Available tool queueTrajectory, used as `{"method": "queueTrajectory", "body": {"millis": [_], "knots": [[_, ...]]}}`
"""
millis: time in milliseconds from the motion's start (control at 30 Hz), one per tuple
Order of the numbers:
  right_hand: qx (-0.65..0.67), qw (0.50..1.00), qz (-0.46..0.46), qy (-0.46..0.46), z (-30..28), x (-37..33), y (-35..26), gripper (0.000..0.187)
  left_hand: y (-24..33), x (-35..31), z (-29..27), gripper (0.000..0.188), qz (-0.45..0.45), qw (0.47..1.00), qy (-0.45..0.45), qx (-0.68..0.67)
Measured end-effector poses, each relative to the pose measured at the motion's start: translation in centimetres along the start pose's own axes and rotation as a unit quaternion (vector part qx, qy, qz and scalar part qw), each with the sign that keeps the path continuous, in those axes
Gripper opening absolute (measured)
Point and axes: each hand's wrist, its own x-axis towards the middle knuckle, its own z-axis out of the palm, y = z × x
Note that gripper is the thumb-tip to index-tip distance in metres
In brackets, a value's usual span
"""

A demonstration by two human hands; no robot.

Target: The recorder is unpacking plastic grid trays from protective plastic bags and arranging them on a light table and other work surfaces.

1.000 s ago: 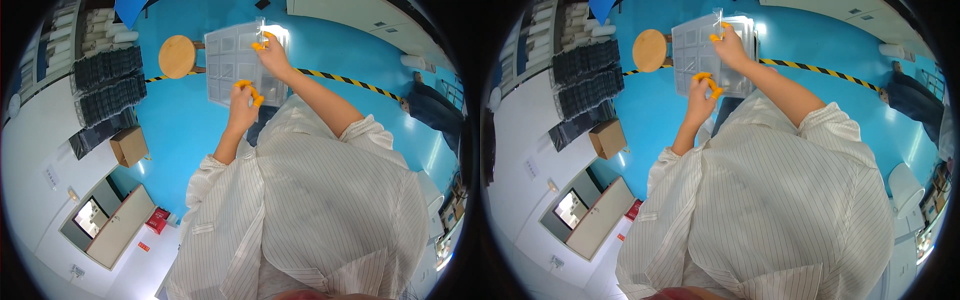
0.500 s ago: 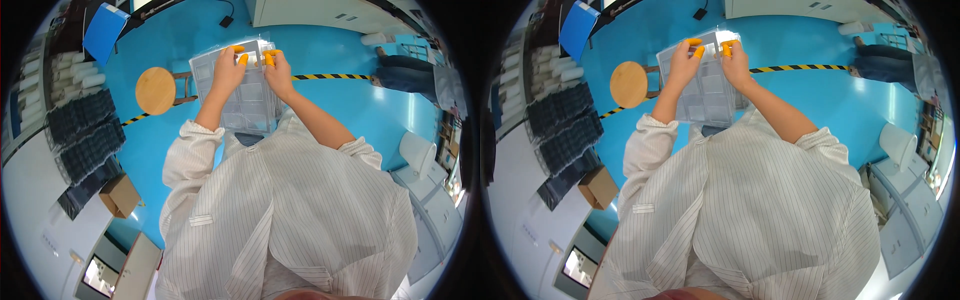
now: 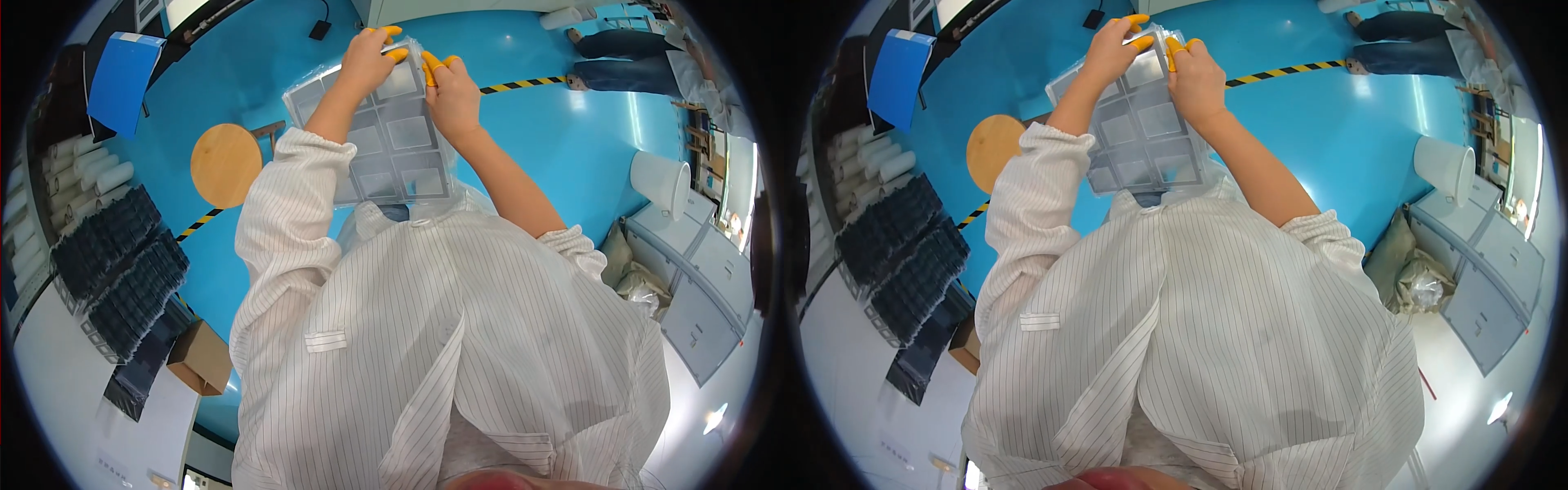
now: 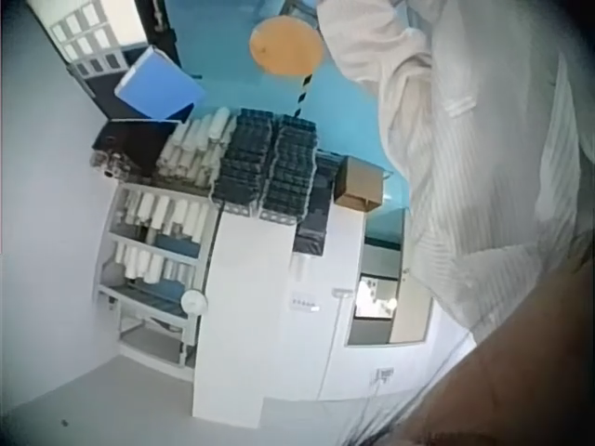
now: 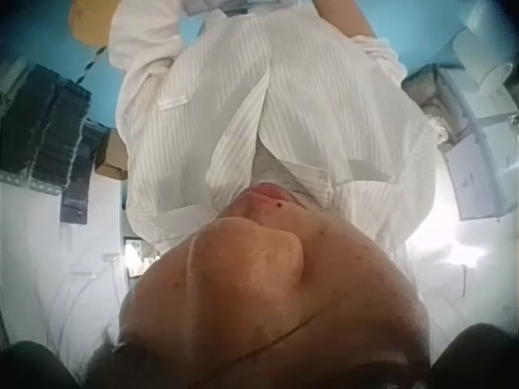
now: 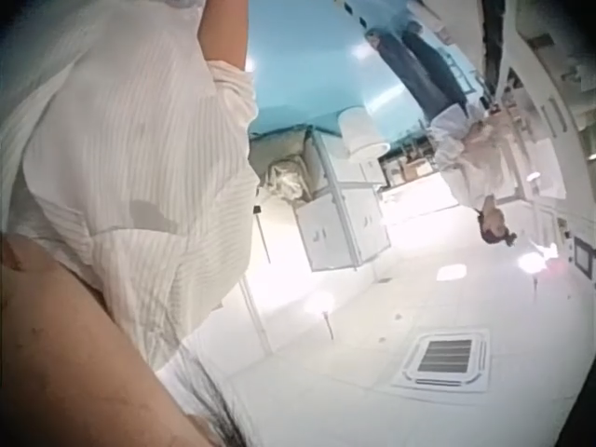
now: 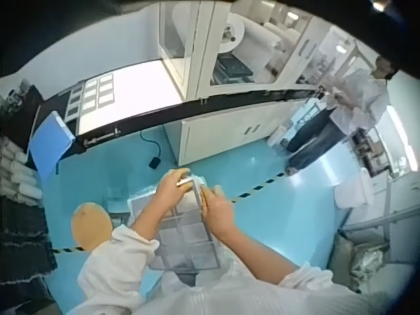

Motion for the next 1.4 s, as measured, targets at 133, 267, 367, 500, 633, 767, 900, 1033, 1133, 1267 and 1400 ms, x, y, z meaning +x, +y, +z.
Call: {"method": "queueTrajectory", "body": {"millis": [133, 267, 367, 500, 633, 767, 900, 1033, 1133, 1267, 1400], "knots": [[-0.017, 0.999, -0.04, -0.01, -0.8, -0.7, -1.1, 0.014, -0.1, -0.5, -1.7, 0.034, 0.082, 0.996, 0.023, -0.011], [-0.021, 0.997, -0.06, -0.049, -1.3, -1.0, -2.0, 0.018, 1.1, -1.3, -3.1, 0.03, 0.158, 0.987, 0.028, 0.022], [-0.022, 0.994, -0.074, -0.072, -1.5, -0.9, -2.7, 0.019, 0.9, -2.2, -2.6, 0.027, 0.1, 0.989, 0.009, -0.106], [-0.012, 0.99, -0.103, -0.094, -2.1, -1.0, -2.6, 0.02, 1.8, -3.2, -2.2, 0.022, 0.039, 0.971, 0.075, -0.225], [-0.012, 0.99, -0.101, -0.1, -2.2, -1.1, -2.9, 0.023, 2.9, -3.1, -3.5, 0.017, -0.181, 0.854, 0.004, -0.488], [0.078, 0.992, -0.047, -0.086, -2.3, -1.1, -3.1, 0.029, 2.6, -3.7, -4.2, 0.018, -0.198, 0.879, -0.055, -0.431], [0.241, 0.952, 0.19, 0.005, -0.5, 0.7, -2.1, 0.029, 2.3, -5.8, -3.5, 0.012, -0.246, 0.729, -0.009, -0.638], [0.362, 0.907, 0.21, -0.047, 3.6, 1.5, 0.9, 0.026, 2.3, -6.6, -2.7, 0.011, -0.21, 0.676, 0.001, -0.706], [0.508, 0.768, 0.318, -0.228, 2.7, 2.1, 0.5, 0.027, 1.1, -7.2, -2.8, 0.013, -0.205, 0.625, 0.014, -0.753], [0.576, 0.683, 0.391, -0.22, 2.2, 2.3, -0.6, 0.026, 0.4, -8.2, -3.4, 0.015, -0.177, 0.577, 0.029, -0.797], [0.524, 0.746, 0.358, -0.202, 4.8, 1.7, 1.0, 0.027, 0.3, -9.3, -5.3, 0.015, -0.18, 0.532, 0.106, -0.821]]}}
